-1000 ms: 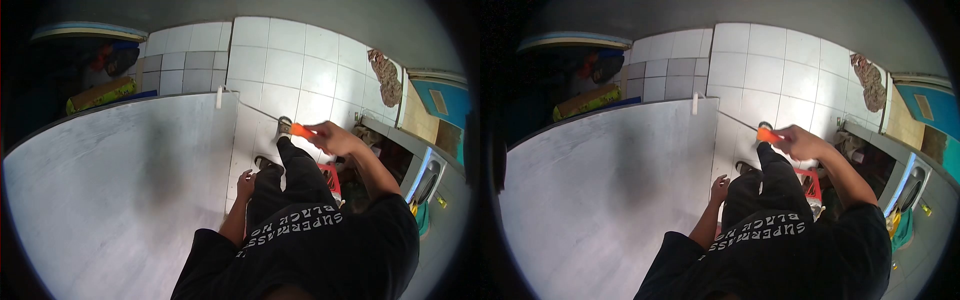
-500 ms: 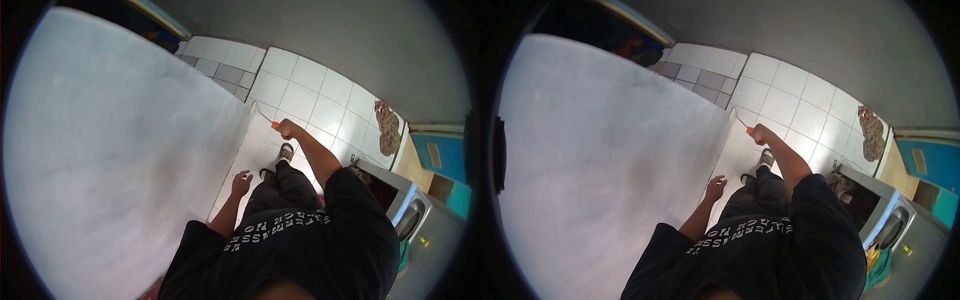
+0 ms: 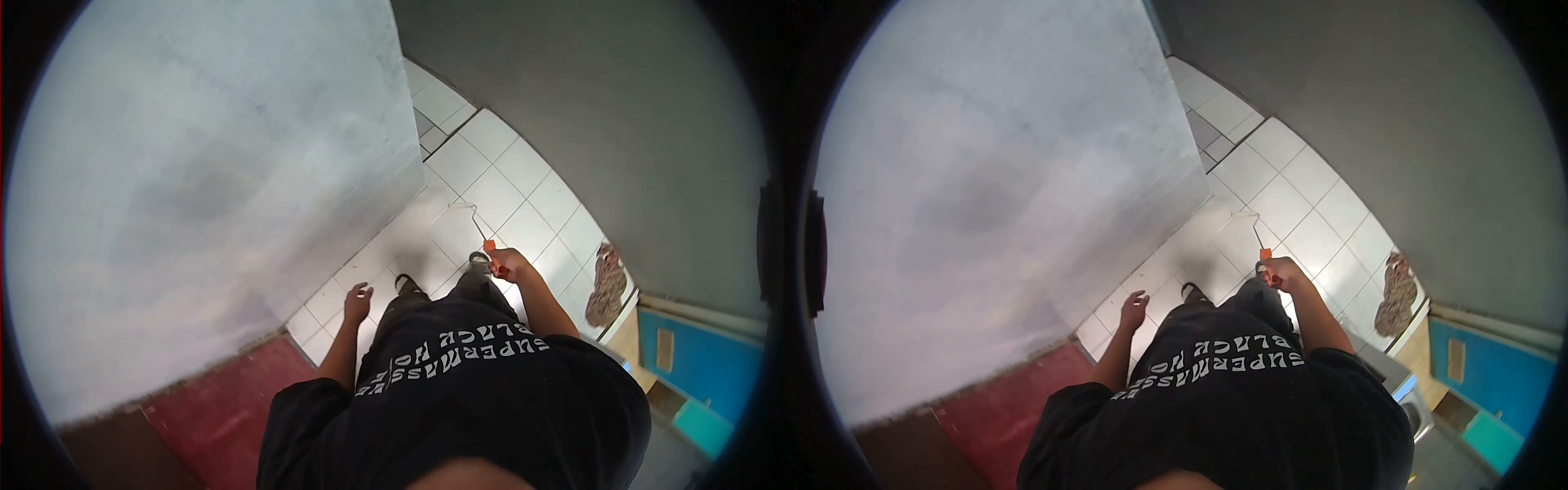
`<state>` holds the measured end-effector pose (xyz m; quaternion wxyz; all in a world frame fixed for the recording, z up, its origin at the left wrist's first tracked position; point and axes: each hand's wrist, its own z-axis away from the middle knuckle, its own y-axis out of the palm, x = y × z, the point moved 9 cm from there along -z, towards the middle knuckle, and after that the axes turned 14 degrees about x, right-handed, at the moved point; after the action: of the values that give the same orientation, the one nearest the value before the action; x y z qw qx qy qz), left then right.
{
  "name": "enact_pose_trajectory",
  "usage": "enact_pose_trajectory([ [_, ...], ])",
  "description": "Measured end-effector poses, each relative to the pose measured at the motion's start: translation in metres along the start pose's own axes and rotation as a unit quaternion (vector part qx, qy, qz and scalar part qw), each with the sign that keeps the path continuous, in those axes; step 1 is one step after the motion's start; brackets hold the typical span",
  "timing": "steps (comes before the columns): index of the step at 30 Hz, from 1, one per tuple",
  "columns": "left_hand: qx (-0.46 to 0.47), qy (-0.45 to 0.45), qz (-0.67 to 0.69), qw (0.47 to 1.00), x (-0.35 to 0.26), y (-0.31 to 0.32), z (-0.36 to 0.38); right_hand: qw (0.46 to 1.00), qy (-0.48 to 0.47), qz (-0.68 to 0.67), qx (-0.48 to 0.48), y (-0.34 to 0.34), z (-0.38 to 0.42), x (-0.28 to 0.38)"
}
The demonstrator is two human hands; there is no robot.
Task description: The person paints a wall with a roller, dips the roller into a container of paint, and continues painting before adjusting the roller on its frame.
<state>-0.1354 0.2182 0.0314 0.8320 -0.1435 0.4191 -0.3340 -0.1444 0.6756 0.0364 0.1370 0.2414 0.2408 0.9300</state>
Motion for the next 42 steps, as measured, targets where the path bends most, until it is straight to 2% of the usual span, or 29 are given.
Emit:
enact_pose_trajectory([
  [1, -0.012, -0.018, 0.009, 1.000, 0.007, 0.001, 0.007, 1.000, 0.000, -0.019, 0.000, -0.004, 0.005, 0.003],
  [3, -0.064, -0.047, 0.050, 0.996, 0.014, 0.009, 0.024, 0.998, 0.041, 0.043, -0.026, -0.013, 0.023, 0.019],
  [5, -0.105, -0.083, 0.100, 0.986, 0.016, 0.029, 0.039, 0.993, 0.060, 0.100, -0.010, -0.013, 0.045, 0.041],
  [8, -0.125, -0.087, 0.136, 0.979, 0.000, 0.072, 0.048, 0.970, 0.045, 0.238, 0.033, -0.022, 0.064, 0.078],
  [11, -0.157, -0.096, 0.158, 0.970, -0.019, 0.111, 0.059, 0.930, -0.001, 0.365, -0.031, -0.016, 0.107, 0.109],
  [14, -0.171, -0.131, 0.208, 0.954, -0.050, 0.138, 0.078, 0.933, -0.047, 0.357, -0.003, -0.018, 0.124, 0.124],
  [15, -0.175, -0.137, 0.213, 0.952, -0.045, 0.149, 0.083, 0.931, -0.043, 0.363, 0.002, -0.018, 0.130, 0.124],
  [18, -0.191, -0.130, 0.198, 0.952, -0.048, 0.174, 0.097, 0.941, -0.138, 0.310, 0.015, -0.012, 0.152, 0.139],
  [19, -0.198, -0.129, 0.198, 0.951, -0.047, 0.177, 0.102, 0.940, -0.141, 0.311, 0.020, -0.015, 0.155, 0.134],
  [22, -0.194, -0.128, 0.200, 0.952, -0.041, 0.183, 0.109, 0.877, -0.237, 0.415, -0.042, -0.023, 0.174, 0.142],
  [23, -0.194, -0.120, 0.199, 0.953, -0.038, 0.183, 0.108, 0.876, -0.244, 0.414, -0.046, -0.026, 0.175, 0.147],
  [25, -0.152, -0.133, 0.217, 0.955, -0.023, 0.193, 0.098, 0.886, -0.128, 0.438, -0.083, -0.048, 0.163, 0.142],
  [26, -0.135, -0.134, 0.238, 0.952, -0.016, 0.197, 0.092, 0.869, -0.185, 0.447, -0.100, -0.056, 0.161, 0.146],
  [27, -0.137, -0.128, 0.237, 0.953, -0.019, 0.193, 0.089, 0.868, -0.191, 0.446, -0.101, -0.064, 0.150, 0.143],
  [29, -0.137, -0.128, 0.220, 0.957, -0.024, 0.187, 0.091, 0.809, -0.280, 0.505, -0.115, -0.065, 0.144, 0.145],
  [30, -0.136, -0.128, 0.221, 0.957, -0.024, 0.188, 0.093, 0.799, -0.283, 0.518, -0.115, -0.057, 0.145, 0.142],
  [31, -0.148, -0.111, 0.220, 0.958, -0.027, 0.183, 0.091, 0.798, -0.286, 0.518, -0.115, -0.040, 0.154, 0.139],
  [33, -0.168, -0.090, 0.222, 0.956, -0.033, 0.177, 0.089, 0.882, -0.155, 0.435, -0.093, -0.025, 0.154, 0.118],
  [35, -0.170, -0.085, 0.231, 0.954, -0.032, 0.183, 0.100, 0.875, -0.159, 0.449, -0.086, -0.031, 0.145, 0.099],
  [37, -0.178, -0.083, 0.226, 0.954, -0.025, 0.191, 0.113, 0.910, -0.134, 0.382, -0.086, -0.040, 0.145, 0.078],
  [39, -0.155, -0.114, 0.272, 0.943, -0.005, 0.213, 0.128, 0.907, -0.110, 0.393, -0.101, -0.048, 0.155, 0.057],
  [41, -0.143, -0.130, 0.280, 0.941, -0.015, 0.211, 0.152, 0.902, -0.112, 0.405, -0.100, -0.066, 0.155, 0.037],
  [42, -0.146, -0.122, 0.293, 0.937, -0.014, 0.211, 0.157, 0.869, -0.142, 0.460, -0.109, -0.074, 0.150, 0.033],
])
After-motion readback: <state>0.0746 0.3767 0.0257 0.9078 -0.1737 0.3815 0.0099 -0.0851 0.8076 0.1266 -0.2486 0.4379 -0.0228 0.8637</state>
